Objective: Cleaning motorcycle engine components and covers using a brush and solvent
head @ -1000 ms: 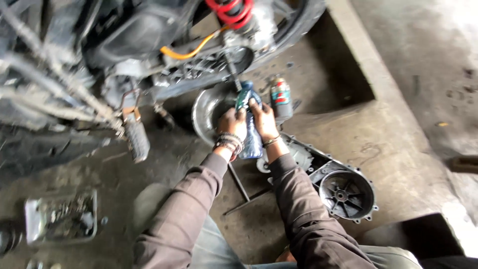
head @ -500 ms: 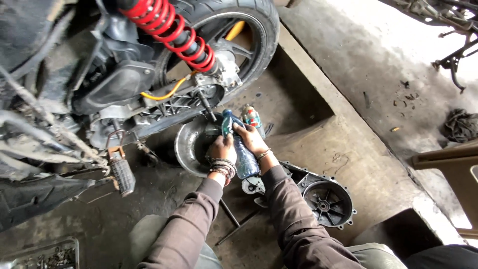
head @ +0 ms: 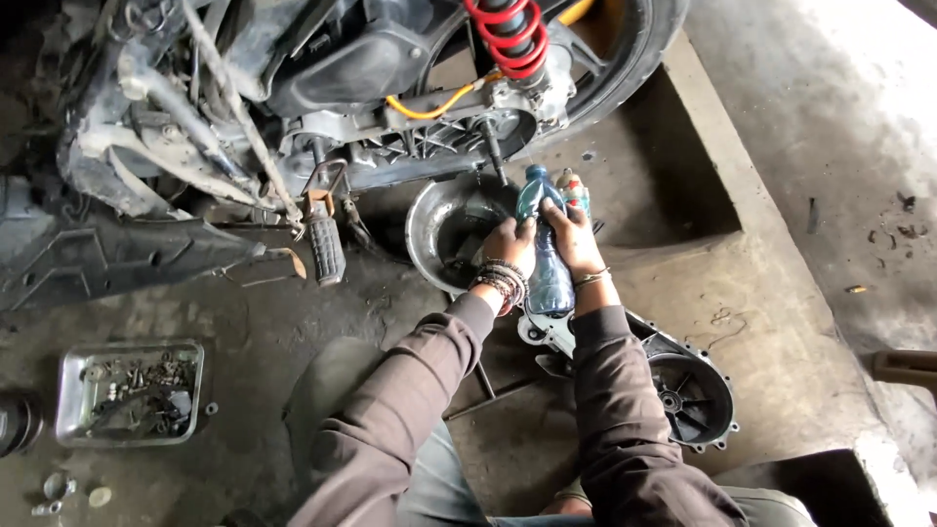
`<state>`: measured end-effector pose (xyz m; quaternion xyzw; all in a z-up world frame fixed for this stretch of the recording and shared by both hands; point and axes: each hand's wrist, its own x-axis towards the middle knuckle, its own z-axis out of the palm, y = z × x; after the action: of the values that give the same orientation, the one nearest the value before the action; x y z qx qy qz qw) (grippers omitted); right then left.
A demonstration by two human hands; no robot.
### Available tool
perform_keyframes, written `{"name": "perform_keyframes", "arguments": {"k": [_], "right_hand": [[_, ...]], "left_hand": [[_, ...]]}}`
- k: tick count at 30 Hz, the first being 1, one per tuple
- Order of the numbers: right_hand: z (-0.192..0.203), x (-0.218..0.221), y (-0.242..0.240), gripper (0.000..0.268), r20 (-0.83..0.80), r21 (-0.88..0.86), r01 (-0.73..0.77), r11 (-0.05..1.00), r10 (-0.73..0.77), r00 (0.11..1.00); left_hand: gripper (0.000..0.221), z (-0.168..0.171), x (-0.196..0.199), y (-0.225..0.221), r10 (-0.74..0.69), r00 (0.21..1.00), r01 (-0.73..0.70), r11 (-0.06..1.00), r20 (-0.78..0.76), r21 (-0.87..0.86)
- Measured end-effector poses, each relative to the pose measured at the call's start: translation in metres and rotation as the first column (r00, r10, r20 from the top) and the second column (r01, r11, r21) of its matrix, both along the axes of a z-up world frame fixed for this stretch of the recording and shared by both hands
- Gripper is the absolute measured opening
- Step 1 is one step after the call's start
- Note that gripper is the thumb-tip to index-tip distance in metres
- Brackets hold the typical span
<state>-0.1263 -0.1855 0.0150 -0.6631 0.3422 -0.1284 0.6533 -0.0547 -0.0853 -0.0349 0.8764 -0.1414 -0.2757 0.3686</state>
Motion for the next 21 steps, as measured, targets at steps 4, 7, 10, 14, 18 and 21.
{"name": "perform_keyframes", "arguments": {"k": [4, 7, 10, 14, 18, 21], "right_hand": [[-0.006, -0.001, 0.001, 0.041, -0.042, 0.006, -0.021, 1.000, 0.021, 0.999], [-0.019, 0.003, -0.002, 0.048, -0.097, 0.007, -0.072, 0.997, 0.073, 0.993], [-0.025, 0.011, 0.004, 0.041, -0.051, 0.037, -0.069, 0.997, 0.070, 0.996], [-0.041, 0.016, 0.014, 0.040, -0.010, 0.056, -0.069, 0.996, 0.070, 0.997], [-0.050, 0.020, 0.032, 0.037, 0.057, 0.116, -0.001, 0.993, -0.006, 0.998], [-0.103, 0.036, 0.017, 0.036, 0.100, 0.118, 0.028, 0.993, -0.040, 0.994]], "left_hand": [[0.055, 0.020, -0.012, 0.009, 0.042, 0.999, -0.042, 0.999, -0.011, -0.020], [0.049, 0.017, -0.014, 0.012, 0.105, 0.994, -0.104, 0.993, 0.010, -0.051], [0.050, 0.005, -0.011, 0.015, 0.123, 0.992, -0.122, 0.992, 0.031, -0.025], [0.048, 0.004, -0.009, 0.028, 0.123, 0.992, -0.122, 0.992, 0.024, -0.028], [0.049, -0.009, 0.001, 0.041, 0.098, 0.992, -0.096, 0.995, 0.075, -0.029], [0.051, 0.013, 0.003, 0.054, 0.102, 0.993, -0.101, 0.995, 0.056, -0.018]]}}
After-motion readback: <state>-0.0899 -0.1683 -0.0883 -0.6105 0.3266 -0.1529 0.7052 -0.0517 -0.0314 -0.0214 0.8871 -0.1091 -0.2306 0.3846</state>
